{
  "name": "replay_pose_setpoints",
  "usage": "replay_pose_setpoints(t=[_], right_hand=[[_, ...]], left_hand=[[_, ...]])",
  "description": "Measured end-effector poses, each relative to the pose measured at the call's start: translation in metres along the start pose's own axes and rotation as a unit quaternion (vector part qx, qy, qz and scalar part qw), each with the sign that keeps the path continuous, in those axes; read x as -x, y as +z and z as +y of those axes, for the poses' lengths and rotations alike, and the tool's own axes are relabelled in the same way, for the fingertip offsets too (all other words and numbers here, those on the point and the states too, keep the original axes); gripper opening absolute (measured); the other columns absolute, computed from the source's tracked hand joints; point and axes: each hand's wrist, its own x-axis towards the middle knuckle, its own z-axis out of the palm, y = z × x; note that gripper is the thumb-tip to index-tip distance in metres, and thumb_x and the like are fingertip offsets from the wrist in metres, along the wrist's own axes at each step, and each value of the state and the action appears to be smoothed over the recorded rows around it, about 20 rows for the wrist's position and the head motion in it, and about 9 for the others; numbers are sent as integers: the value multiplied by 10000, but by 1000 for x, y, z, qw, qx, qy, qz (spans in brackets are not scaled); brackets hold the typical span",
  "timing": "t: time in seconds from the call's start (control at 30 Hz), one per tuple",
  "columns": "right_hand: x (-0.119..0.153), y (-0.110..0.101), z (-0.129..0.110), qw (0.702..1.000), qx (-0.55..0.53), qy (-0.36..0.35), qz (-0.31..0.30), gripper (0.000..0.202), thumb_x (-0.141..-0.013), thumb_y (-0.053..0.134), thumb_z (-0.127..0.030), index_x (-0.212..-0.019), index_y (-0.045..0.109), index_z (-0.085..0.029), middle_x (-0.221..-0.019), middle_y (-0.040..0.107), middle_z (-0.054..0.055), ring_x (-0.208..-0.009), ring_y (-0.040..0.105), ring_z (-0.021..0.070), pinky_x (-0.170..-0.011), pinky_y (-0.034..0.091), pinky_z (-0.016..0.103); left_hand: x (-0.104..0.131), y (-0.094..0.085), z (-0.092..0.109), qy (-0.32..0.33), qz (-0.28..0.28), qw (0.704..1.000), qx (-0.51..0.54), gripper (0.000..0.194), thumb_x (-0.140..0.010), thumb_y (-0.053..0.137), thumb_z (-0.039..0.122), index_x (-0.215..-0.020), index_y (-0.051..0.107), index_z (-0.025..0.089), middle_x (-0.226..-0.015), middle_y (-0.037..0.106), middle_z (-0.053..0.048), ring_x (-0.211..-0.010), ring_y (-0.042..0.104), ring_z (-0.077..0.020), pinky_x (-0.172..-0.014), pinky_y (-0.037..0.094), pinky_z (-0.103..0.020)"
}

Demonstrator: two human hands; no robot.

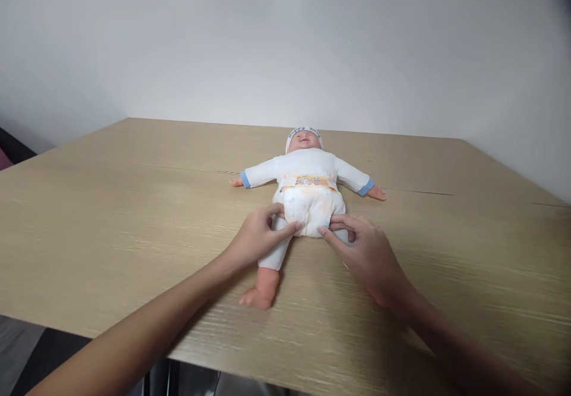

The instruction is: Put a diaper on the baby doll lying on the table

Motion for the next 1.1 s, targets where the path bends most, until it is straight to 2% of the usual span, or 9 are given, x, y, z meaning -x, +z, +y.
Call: replay_pose_setpoints(t=[0.13,0.27,0.47,0.7,0.8,0.87,0.93,1.07,1.1], right_hand=[[0,4,0,1000,-13,-1,-12,275,-988,700,-515,-934,802,-265,-913,782,55,-870,623,289,-786,452,396],[3,8,3,999,-26,29,20,334,-1005,676,-564,-964,791,-253,-909,744,53,-825,603,264,-762,465,382],[5,16,9,988,60,-91,111,341,-1030,656,-526,-953,794,-225,-1123,685,130,-1027,600,329,-962,490,502],[7,5,17,996,40,-63,46,301,-994,682,-517,-1069,814,-256,-1143,691,116,-1096,626,349,-998,517,550],[17,-12,17,999,26,-41,-1,339,-992,672,-552,-1197,799,-314,-1220,719,91,-1130,633,342,-973,540,529],[19,-26,21,999,22,-23,-26,362,-1009,654,-590,-1251,777,-351,-1249,736,66,-1074,659,317,-894,563,481],[11,-38,31,999,38,-23,-11,400,-1007,646,-636,-1256,758,-344,-1224,756,60,-995,679,303,-835,563,457],[-44,-48,67,979,138,-118,97,522,-995,610,-642,-1290,700,-221,-1236,758,141,-1114,686,375,-1036,506,565],[-62,-46,77,972,163,-137,99,559,-999,589,-626,-1337,683,-191,-1269,747,173,-1154,679,394,-1048,497,569]], left_hand=[[-8,-5,-1,-6,-50,995,87,349,-974,786,518,-1101,788,193,-1099,773,-70,-992,661,-236,-863,491,-338],[-14,-8,-9,-79,-91,958,258,471,-928,831,594,-1067,774,148,-1106,762,-110,-1002,679,-243,-847,514,-330],[-18,-5,-22,-112,-46,943,310,513,-825,941,589,-942,747,129,-965,735,-74,-845,639,-167,-732,460,-270],[-16,-6,-18,-105,-21,945,309,605,-768,992,556,-1074,664,150,-872,739,-39,-749,635,-146,-694,445,-256],[-8,-19,-14,-58,-19,965,257,546,-921,855,599,-1181,620,181,-1017,774,-73,-919,698,-201,-788,502,-297],[-5,-33,-16,-17,11,987,157,446,-1041,698,602,-1206,629,193,-1183,758,-100,-1044,688,-220,-852,510,-326],[-9,-50,-23,21,49,998,22,396,-1088,621,573,-1237,644,207,-1310,714,-100,-1106,661,-230,-925,507,-358],[-49,-77,-46,100,95,962,-235,480,-1039,659,556,-1349,611,194,-1431,651,-121,-1300,560,-316,-1135,448,-472],[-64,-81,-51,104,92,950,-280,535,-1020,669,573,-1375,601,179,-1453,641,-137,-1348,526,-345,-1164,429,-499]])
